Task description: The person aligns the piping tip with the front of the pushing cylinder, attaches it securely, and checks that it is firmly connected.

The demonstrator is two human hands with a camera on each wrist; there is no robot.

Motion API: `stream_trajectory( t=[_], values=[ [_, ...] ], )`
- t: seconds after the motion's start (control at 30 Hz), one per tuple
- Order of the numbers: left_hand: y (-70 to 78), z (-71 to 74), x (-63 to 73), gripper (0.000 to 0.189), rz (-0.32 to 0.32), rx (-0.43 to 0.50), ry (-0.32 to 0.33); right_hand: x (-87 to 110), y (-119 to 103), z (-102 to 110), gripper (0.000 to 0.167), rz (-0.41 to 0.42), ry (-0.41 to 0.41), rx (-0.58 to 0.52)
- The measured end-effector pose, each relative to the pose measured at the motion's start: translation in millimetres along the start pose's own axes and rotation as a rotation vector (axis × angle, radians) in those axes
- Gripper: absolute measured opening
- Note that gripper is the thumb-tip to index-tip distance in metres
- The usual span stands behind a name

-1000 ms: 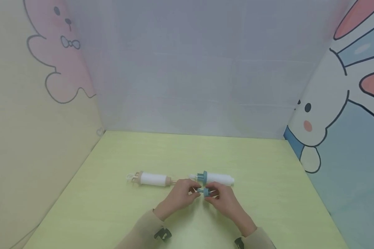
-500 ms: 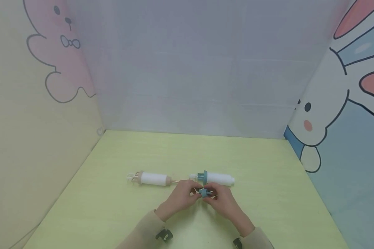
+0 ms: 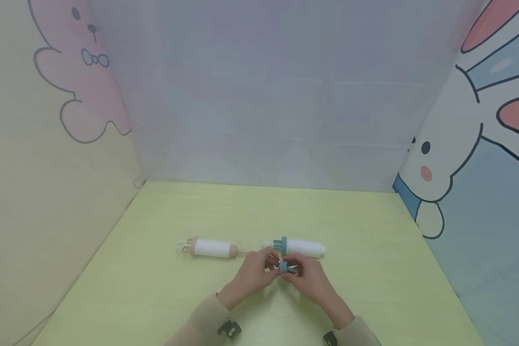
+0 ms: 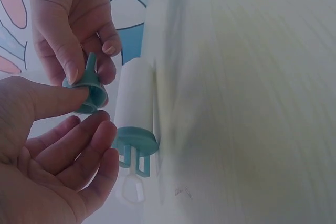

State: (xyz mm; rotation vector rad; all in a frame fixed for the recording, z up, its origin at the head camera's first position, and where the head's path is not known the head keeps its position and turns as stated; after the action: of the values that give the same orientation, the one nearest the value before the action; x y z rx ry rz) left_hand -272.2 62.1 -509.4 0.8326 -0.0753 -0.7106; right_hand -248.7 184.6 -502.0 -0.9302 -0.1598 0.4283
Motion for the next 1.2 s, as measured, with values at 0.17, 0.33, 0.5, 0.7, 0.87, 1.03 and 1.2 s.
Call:
stream_trajectory(
  t=[0.17, 0.33, 0.5, 0.7, 0.87, 1.03, 1.2],
  values=[
    [1.9, 1.6, -0.2, 0.012, -0.028, 0.024, 0.027, -1.0, 3.2, 1.4, 0.032, -0.007, -0.001, -0.061],
    [1.3, 0.4, -1.4, 0.009, -0.031, 0.049, 0.016, -1.7, 2.0, 1.2, 0.032, 0.020, -0.007, -0.124],
    [2.6, 1.2, -0.7, 0.007, -0.034, 0.071, 0.013, -2.0, 4.4, 1.4, 0.032, -0.002, -0.022, -0.145],
    [4.3, 2.9, 0.3, 0.007, -0.035, 0.109, 0.014, -2.0, 3.7, 2.6, 0.035, -0.023, -0.038, -0.135],
    [4.9, 2.3, -0.5, 0.010, -0.038, 0.142, -0.002, -1.6, 0.8, 2.6, 0.038, -0.024, -0.056, -0.143],
    [5.3, 3.7, -0.4, 0.011, -0.031, 0.152, -0.003, -2.2, -1.5, 3.0, 0.036, -0.020, -0.053, -0.161],
    [6.3, 5.9, 0.3, 0.011, -0.042, 0.159, -0.001, -3.5, -1.2, 3.6, 0.033, -0.007, -0.046, -0.178]
  ],
)
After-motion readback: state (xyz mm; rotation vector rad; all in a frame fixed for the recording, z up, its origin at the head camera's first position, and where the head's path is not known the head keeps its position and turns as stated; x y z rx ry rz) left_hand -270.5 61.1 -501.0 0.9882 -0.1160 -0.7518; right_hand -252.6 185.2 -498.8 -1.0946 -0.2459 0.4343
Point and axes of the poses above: each hand's wrist, its own x-axis away from the middle knuckle, its own z-axis out of the back of the hand, y = z × x, the point moved 8 cm from there along -x, towards the middle knuckle, and after that the axes turned 11 degrees about -y, right-handed, at the moved point
